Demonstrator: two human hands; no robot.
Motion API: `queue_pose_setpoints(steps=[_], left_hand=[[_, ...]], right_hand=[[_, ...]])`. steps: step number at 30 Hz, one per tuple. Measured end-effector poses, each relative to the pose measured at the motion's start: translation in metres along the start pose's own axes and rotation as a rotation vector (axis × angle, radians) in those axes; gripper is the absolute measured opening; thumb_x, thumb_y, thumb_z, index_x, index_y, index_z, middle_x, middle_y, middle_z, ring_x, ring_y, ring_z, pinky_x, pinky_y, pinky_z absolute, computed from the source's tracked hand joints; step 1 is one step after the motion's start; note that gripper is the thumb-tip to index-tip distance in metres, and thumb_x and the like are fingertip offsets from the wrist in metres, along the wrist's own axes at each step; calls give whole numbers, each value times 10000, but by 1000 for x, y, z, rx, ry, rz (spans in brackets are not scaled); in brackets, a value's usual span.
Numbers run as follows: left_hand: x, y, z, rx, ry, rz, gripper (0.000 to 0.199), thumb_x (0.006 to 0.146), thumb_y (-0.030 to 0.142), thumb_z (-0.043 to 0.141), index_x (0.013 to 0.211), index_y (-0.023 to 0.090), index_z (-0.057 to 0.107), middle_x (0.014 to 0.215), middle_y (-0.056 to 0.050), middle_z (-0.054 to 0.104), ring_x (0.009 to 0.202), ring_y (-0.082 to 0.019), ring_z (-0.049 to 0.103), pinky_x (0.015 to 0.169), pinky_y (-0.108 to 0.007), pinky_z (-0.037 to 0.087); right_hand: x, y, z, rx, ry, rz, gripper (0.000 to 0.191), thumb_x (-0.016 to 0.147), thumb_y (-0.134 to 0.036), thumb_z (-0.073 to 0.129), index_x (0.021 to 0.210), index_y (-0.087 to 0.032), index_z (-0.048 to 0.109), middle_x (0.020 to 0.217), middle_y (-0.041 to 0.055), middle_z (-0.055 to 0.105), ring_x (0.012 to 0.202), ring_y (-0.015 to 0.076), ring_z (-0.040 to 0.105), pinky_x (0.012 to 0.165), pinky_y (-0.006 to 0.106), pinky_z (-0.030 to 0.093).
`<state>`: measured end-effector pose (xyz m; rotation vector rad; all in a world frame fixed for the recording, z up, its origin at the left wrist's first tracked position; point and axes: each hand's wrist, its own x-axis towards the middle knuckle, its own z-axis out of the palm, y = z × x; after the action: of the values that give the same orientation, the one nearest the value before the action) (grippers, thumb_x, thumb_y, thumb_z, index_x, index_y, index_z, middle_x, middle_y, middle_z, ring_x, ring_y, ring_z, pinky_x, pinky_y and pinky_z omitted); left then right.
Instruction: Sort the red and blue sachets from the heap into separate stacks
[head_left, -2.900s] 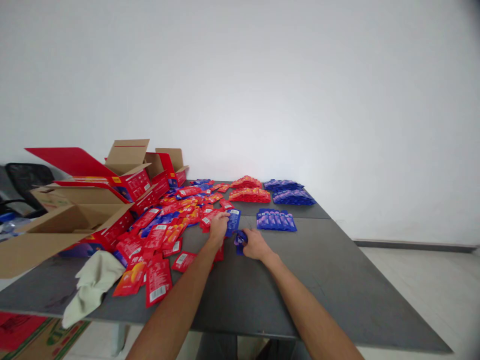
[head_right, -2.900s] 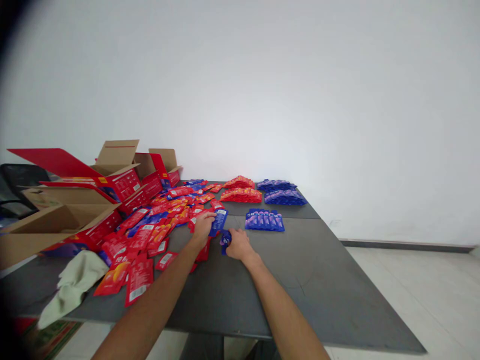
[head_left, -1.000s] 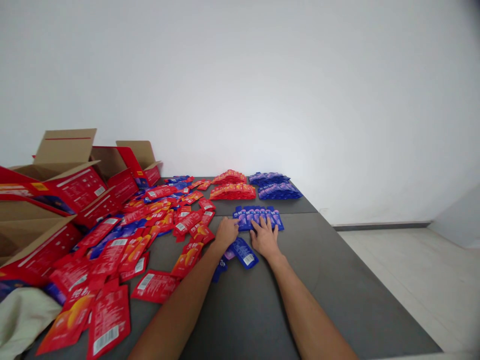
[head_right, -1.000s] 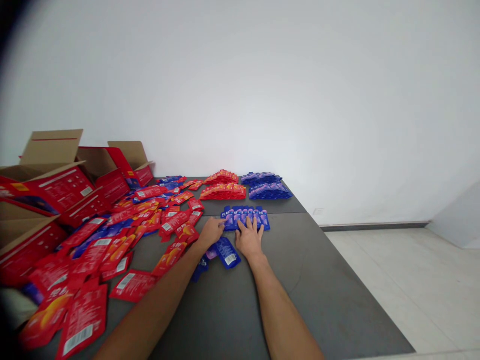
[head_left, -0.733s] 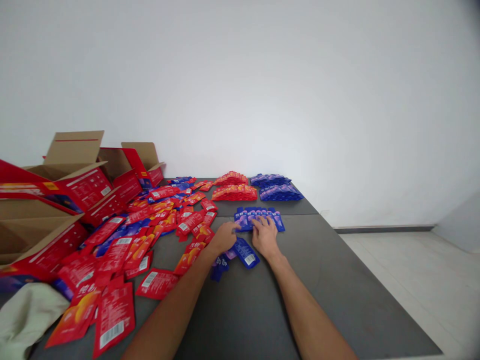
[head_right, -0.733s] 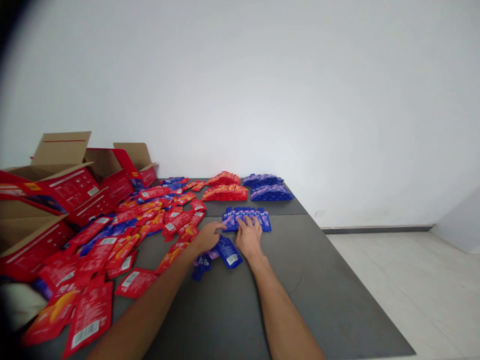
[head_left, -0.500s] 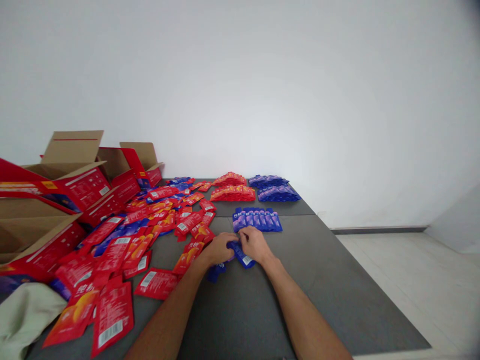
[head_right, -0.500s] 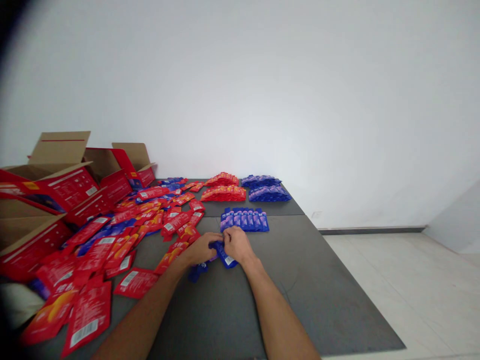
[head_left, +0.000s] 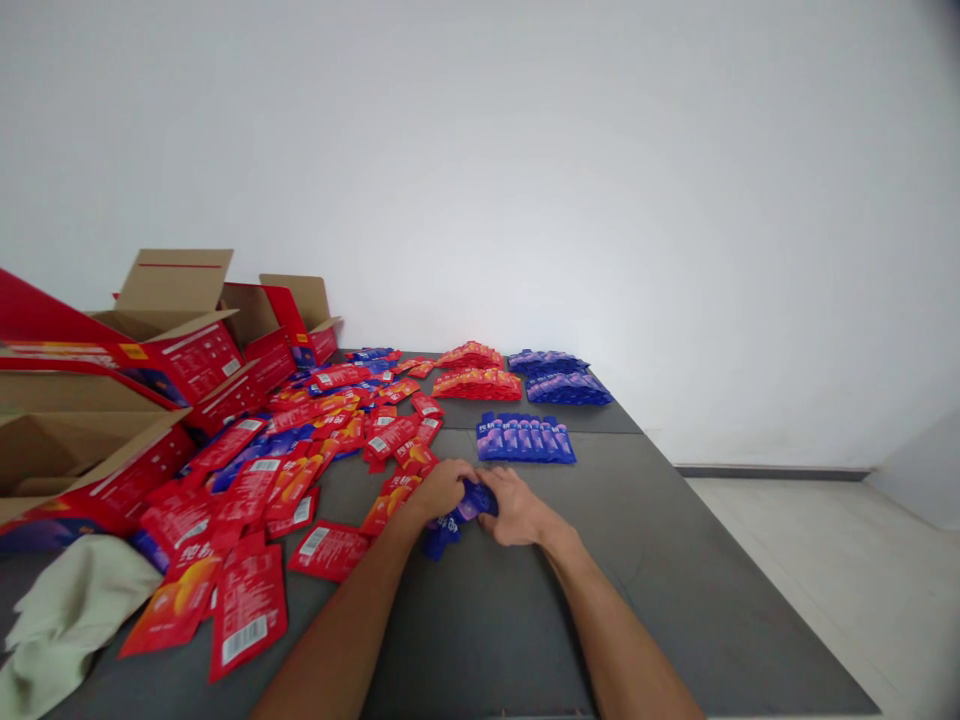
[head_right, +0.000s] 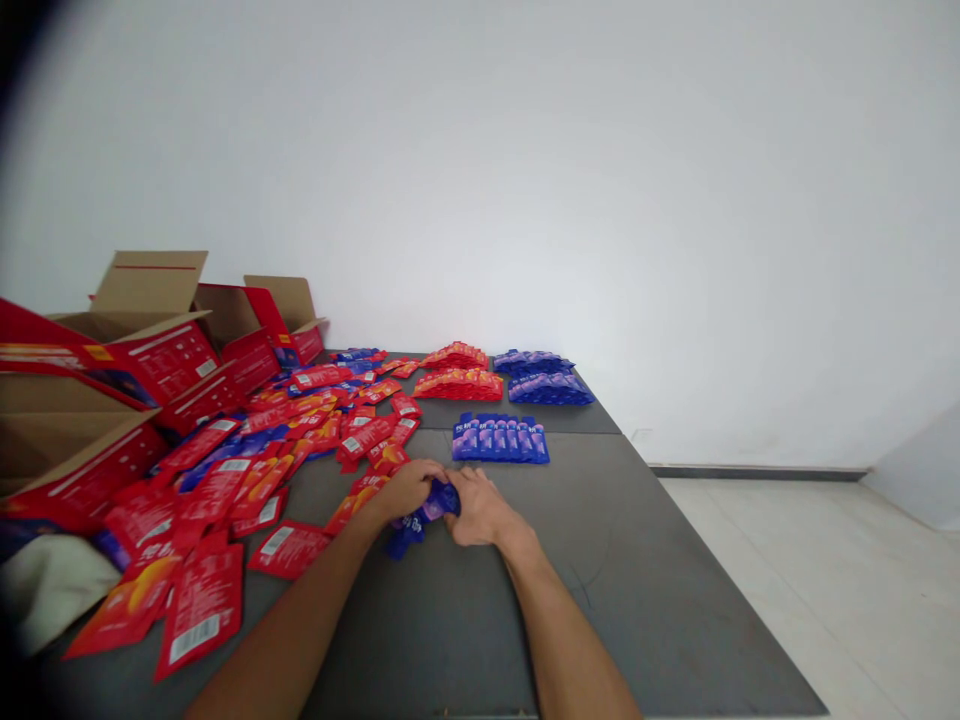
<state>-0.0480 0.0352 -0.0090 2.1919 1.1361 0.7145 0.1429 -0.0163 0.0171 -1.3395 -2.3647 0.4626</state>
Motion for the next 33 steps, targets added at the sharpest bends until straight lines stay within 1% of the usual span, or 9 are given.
queue_pose_setpoints(steps=[3,7,10,13,18,22,25,30,33], left_hand=[[0,-3,0,-97,47,-73,520,632,20,414,991,182,752,1010,-44,744,971,-177,652,930,-282,489],[4,-3,0,-248,173,-159,481,655,32,490,1061,166,710,993,-51,742,935,-177,668,892,-287,509],[7,1,2,-427,266,-187,312,732,150,595,1031,151,682,967,-68,733,891,-180,676,829,-285,518],[7,6,2,-588,274,-251,187,787,330,629,844,154,651,763,-32,694,674,-151,638,624,-249,485],[8,5,-3,-736,440,-299,314,772,446,651,652,178,537,544,52,524,485,-94,488,494,-217,378],[10,8,-5,-822,553,-326,331,752,467,688,680,165,575,590,35,561,511,-87,507,501,-208,392],[8,19,-3,-955,488,-414,352,769,499,687,765,163,581,654,3,620,548,-113,585,530,-233,469],[0,39,5,-1029,164,-426,421,642,344,849,887,152,565,756,-46,694,640,-172,692,614,-304,572],[0,41,9,-963,190,-409,382,620,225,845,853,144,554,707,-34,688,599,-166,690,595,-290,568]], right_hand=[[0,-1,-4,43,49,-14,562,716,-130,614,1276,-184,612,1236,97,657,1141,254,584,1038,333,382],[2,3,-10,142,240,78,385,851,-132,464,1152,-184,698,1142,85,715,1060,221,651,976,302,446],[6,5,-9,241,356,111,351,889,-183,455,1126,-187,714,1124,74,725,1043,211,665,968,307,459],[9,5,-5,396,414,161,328,889,-249,493,1134,-194,705,1019,52,740,906,191,678,866,296,497],[9,5,-3,583,327,253,330,892,-445,530,936,-159,688,628,-22,614,530,123,515,508,227,385],[6,3,-6,622,187,246,438,883,-544,532,642,-179,551,520,-48,500,472,92,419,459,215,289],[8,3,-1,653,281,332,444,859,-570,556,626,-198,488,485,-58,482,438,87,392,439,211,271],[13,7,10,719,402,428,450,867,-618,514,667,-217,482,477,-26,572,386,111,458,434,220,342],[13,7,12,757,394,383,445,877,-627,497,718,-212,522,529,-9,624,421,125,519,460,224,386]])
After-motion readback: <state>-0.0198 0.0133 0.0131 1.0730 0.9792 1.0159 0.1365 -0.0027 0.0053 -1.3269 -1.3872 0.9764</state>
